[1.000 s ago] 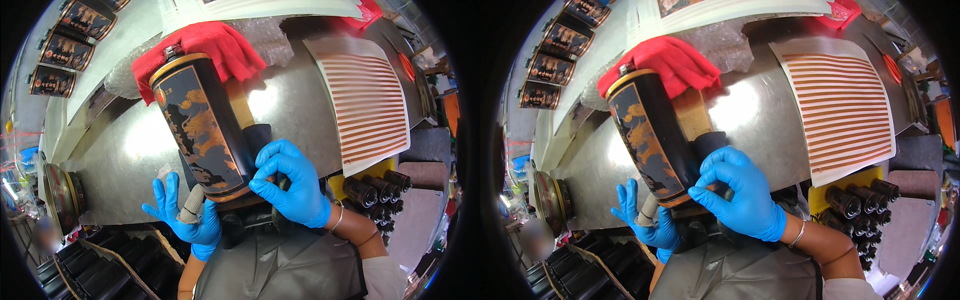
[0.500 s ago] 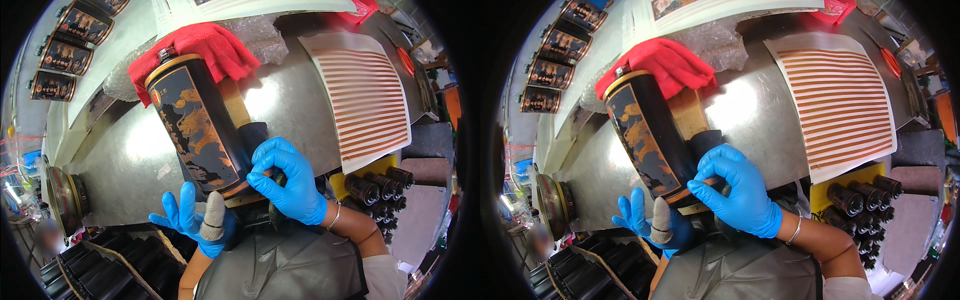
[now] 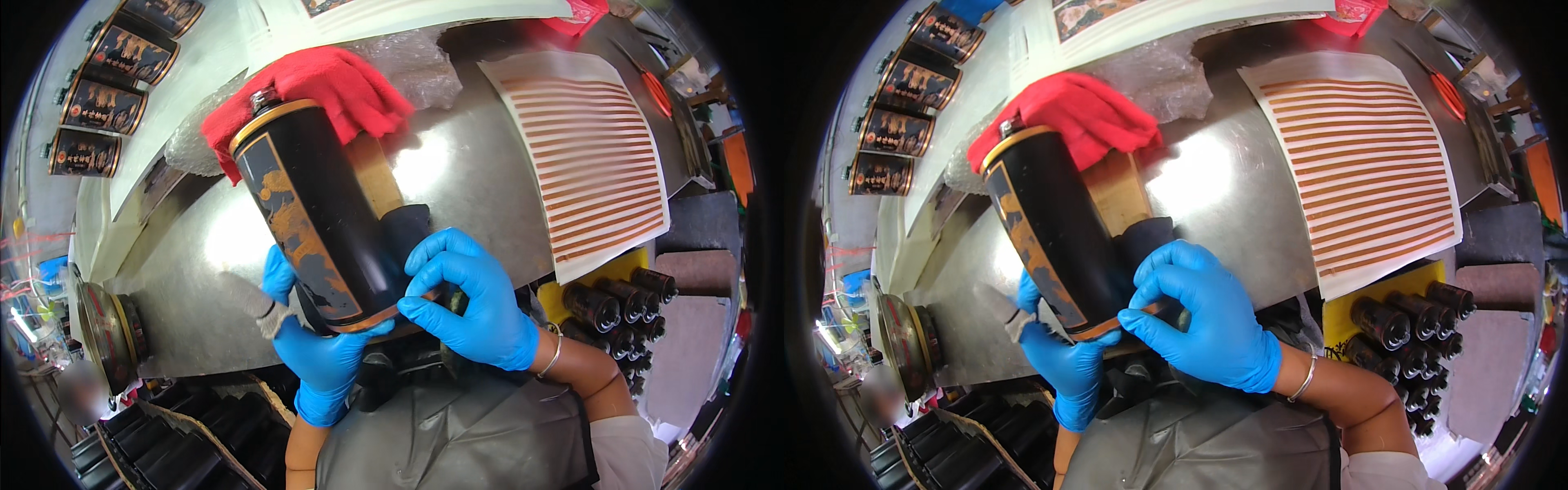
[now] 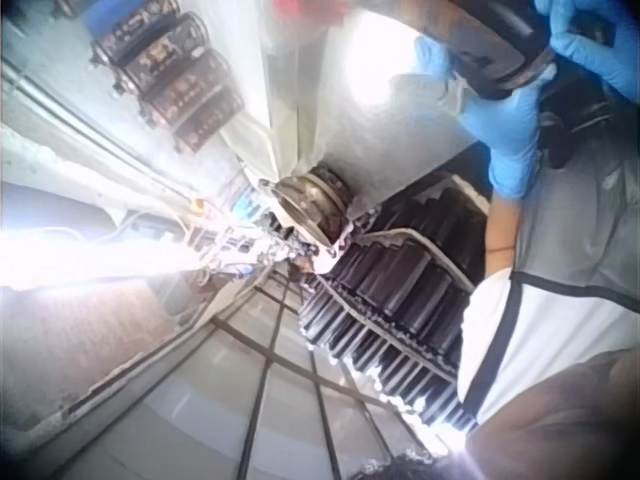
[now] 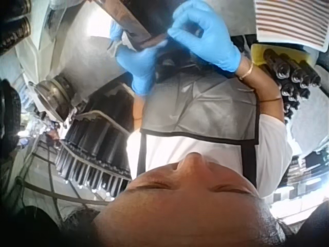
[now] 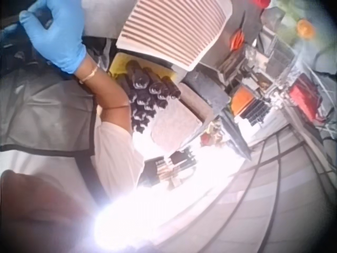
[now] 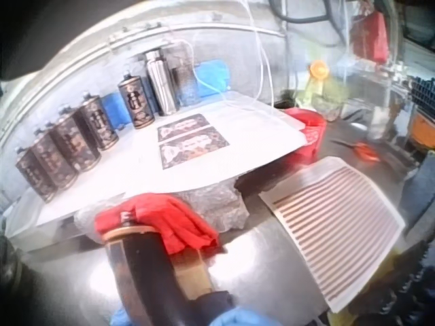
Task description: The person applies decorative labels to cylindrical black cans. They peel a label from a backing sheet, align it on the can, and smooth it down with a green cloth. The person repeats this process for multiple cans, handling them one at a time.
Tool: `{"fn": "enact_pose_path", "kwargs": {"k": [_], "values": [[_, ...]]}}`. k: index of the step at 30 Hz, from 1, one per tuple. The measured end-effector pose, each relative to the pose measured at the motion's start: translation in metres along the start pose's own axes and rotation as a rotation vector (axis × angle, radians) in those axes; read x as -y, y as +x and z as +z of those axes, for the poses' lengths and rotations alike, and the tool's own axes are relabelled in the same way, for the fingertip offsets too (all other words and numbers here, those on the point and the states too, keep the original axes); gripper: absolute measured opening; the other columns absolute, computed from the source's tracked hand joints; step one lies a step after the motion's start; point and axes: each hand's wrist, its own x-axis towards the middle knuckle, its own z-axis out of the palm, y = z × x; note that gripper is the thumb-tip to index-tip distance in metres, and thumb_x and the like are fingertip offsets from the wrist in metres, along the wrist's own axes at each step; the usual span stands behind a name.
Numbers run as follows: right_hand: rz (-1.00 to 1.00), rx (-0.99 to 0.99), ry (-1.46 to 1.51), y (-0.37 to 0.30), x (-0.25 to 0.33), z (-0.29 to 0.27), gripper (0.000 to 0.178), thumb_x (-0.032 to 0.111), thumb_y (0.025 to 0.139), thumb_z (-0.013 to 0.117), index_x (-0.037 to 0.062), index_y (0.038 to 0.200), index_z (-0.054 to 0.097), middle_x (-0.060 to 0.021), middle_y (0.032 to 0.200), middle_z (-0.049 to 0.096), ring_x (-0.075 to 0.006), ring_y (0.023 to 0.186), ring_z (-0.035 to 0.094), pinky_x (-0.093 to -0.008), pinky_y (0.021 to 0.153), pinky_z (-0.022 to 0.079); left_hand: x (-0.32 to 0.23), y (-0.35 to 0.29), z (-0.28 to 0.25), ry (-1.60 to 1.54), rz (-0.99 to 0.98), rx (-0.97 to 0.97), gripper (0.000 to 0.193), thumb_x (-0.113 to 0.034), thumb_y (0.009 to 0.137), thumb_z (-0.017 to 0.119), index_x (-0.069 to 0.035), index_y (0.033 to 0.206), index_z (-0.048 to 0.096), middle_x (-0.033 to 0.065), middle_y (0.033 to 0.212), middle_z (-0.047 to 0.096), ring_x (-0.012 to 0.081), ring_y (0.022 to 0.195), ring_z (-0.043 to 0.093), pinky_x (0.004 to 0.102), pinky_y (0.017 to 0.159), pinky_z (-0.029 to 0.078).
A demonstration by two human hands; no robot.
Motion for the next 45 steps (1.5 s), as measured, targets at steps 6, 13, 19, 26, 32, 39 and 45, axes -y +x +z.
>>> {"fn": "enact_pose_path", "kwargs": {"k": [6, 13, 19, 26, 32, 39, 45], "values": [[-0.028, -0.010, -0.006, -0.002, -0.005, 0.003, 0.012, 0.007, 0.075, 0.072, 0.0051, 0.079, 0.060, -0.0072, 0.089, 0.054, -0.0159, 0.076, 0.055, -0.0258, 0.064, 0.047, 0.008, -0.007, 0.005, -0.120, 0.028, -0.152, 0.087, -0.027, 0.064, 0.084, -0.001, 0.134, 0.038, 0.0142, 0.133, 0.045, 0.0289, 0.123, 0.044, 0.0461, 0.111, 0.022], [-0.022, -0.067, 0.060, 0.000, -0.011, 0.006, 0.011, 0.005, 0.077, 0.070, 0.0043, 0.079, 0.059, -0.0073, 0.084, 0.056, -0.0157, 0.074, 0.056, -0.0258, 0.065, 0.045, 0.026, -0.038, -0.015, 0.818, 0.322, -0.290, 0.045, -0.036, 0.075, 0.073, -0.012, 0.112, 0.063, 0.0054, 0.129, 0.054, 0.0283, 0.128, 0.041, 0.0563, 0.112, 0.002], [-0.054, -0.090, 0.028, 0.000, -0.017, 0.004, 0.011, 0.006, 0.077, 0.070, 0.0040, 0.078, 0.059, -0.0080, 0.082, 0.056, -0.0177, 0.074, 0.056, -0.0274, 0.067, 0.046, 0.035, -0.037, -0.005, 0.884, 0.474, -0.486, 0.046, -0.036, 0.079, 0.070, -0.011, 0.115, 0.056, -0.0009, 0.115, 0.060, 0.0223, 0.126, 0.044, 0.0562, 0.112, 0.006], [-0.060, -0.085, 0.025, 0.001, -0.016, 0.006, 0.011, 0.006, 0.077, 0.069, 0.0037, 0.079, 0.059, -0.0083, 0.082, 0.056, -0.0188, 0.075, 0.057, -0.0280, 0.067, 0.046, 0.019, -0.023, 0.020, 0.984, 0.655, -0.420, 0.063, -0.044, 0.078, 0.068, -0.016, 0.129, 0.045, -0.0017, 0.126, 0.054, 0.0255, 0.132, 0.034, 0.0580, 0.112, 0.003], [-0.078, -0.067, 0.034, 0.001, -0.019, 0.001, 0.008, 0.008, 0.080, 0.066, 0.0037, 0.081, 0.059, -0.0077, 0.082, 0.055, -0.0190, 0.074, 0.056, -0.0285, 0.067, 0.046, -0.010, -0.017, 0.035, 0.826, 0.465, -0.296, 0.101, -0.031, 0.064, 0.083, -0.008, 0.142, 0.024, 0.0054, 0.130, 0.048, 0.0292, 0.134, 0.028, 0.0526, 0.110, 0.015], [-0.015, 0.023, 0.028, 0.004, -0.006, -0.003, 0.011, 0.008, 0.076, 0.071, 0.0051, 0.079, 0.061, -0.0068, 0.084, 0.056, -0.0186, 0.077, 0.057, -0.0287, 0.068, 0.046, -0.011, -0.004, 0.003, 0.245, 0.058, -0.132, 0.119, -0.017, 0.058, 0.086, -0.001, 0.144, 0.006, 0.0217, 0.135, 0.039, 0.0307, 0.126, 0.040, 0.0405, 0.111, 0.021], [-0.080, -0.022, 0.018, 0.005, -0.009, 0.004, 0.013, 0.005, 0.073, 0.073, 0.0060, 0.076, 0.061, -0.0063, 0.083, 0.057, -0.0183, 0.078, 0.057, -0.0278, 0.069, 0.046, 0.007, -0.010, 0.002, -0.150, -0.063, -0.077, 0.083, -0.023, 0.066, 0.082, -0.004, 0.134, 0.037, 0.0128, 0.131, 0.046, 0.0274, 0.126, 0.042, 0.0468, 0.113, 0.010]]}}
